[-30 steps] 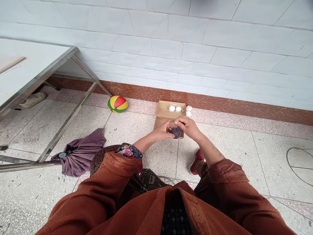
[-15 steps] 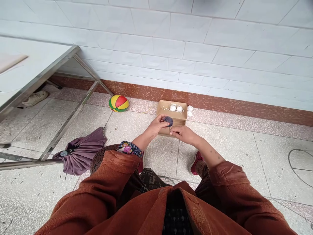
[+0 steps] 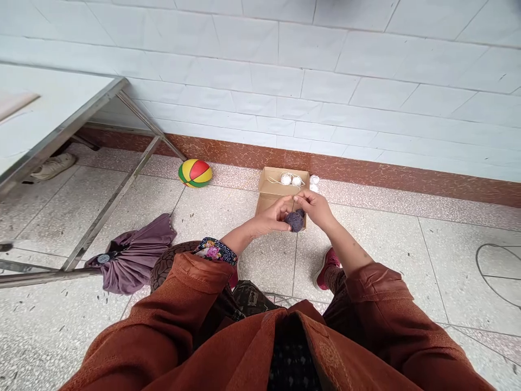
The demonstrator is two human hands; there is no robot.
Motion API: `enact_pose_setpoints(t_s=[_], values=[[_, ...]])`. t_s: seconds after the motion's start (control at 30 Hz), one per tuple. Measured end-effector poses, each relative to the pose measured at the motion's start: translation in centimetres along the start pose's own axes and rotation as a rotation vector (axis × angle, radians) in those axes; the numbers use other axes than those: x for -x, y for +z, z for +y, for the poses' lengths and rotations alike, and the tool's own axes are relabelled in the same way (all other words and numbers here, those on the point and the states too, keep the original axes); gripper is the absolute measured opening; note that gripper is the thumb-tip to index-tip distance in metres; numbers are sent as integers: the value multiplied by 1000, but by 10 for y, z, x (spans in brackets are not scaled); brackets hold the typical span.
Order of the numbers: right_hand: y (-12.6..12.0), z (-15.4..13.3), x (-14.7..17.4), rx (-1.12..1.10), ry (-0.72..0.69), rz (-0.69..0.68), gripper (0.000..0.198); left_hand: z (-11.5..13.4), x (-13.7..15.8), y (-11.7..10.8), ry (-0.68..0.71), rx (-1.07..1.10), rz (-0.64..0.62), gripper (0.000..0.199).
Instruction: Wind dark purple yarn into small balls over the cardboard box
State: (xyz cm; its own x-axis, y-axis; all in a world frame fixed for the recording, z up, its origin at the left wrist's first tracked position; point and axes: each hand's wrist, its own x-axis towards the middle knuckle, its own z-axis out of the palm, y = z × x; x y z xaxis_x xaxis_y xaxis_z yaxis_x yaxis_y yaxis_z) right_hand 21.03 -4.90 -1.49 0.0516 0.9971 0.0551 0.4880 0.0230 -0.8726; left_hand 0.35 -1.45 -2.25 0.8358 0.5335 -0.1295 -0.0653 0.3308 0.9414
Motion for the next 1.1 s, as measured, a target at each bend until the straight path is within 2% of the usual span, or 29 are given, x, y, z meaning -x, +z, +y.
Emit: enact_pose_setpoints(t_s=[0.13, 0.23, 0.33, 0.43, 0.5, 0.6, 0.7, 0.8, 0.87, 0.97, 1.03, 1.1], values=[[9, 13, 4, 277, 34, -91, 16, 7, 2, 2, 20, 136, 127, 92], [15, 15, 10, 384, 22, -186, 13, 5, 0, -4, 1, 191, 290, 70], [19, 9, 14, 324, -79, -290, 15, 0, -5, -14, -18, 186, 520, 46], [16, -2, 16, 125, -193, -443, 19, -3, -8, -20, -44, 108, 673, 42], [11, -11, 17, -7, -211, -468, 24, -4, -8, -19, -57, 9, 646, 41], [1, -18, 16, -132, -167, -334, 29, -3, -5, -12, -80, -145, 479, 44], [-4, -13, 10, -112, -122, -161, 28, -2, -1, -5, -87, -179, 273, 73], [-1, -1, 4, -10, -88, -62, 25, -1, 1, 1, -39, -79, 109, 97], [3, 7, 2, 82, -50, -61, 23, 1, 1, 3, -6, 23, 109, 93], [9, 12, 4, 212, 0, -117, 19, 5, -1, 2, 3, 157, 206, 68], [12, 11, 7, 253, -6, -173, 16, 7, -3, -1, -4, 218, 281, 51], [15, 8, 11, 246, -56, -243, 15, 6, -5, -6, -6, 252, 368, 42]])
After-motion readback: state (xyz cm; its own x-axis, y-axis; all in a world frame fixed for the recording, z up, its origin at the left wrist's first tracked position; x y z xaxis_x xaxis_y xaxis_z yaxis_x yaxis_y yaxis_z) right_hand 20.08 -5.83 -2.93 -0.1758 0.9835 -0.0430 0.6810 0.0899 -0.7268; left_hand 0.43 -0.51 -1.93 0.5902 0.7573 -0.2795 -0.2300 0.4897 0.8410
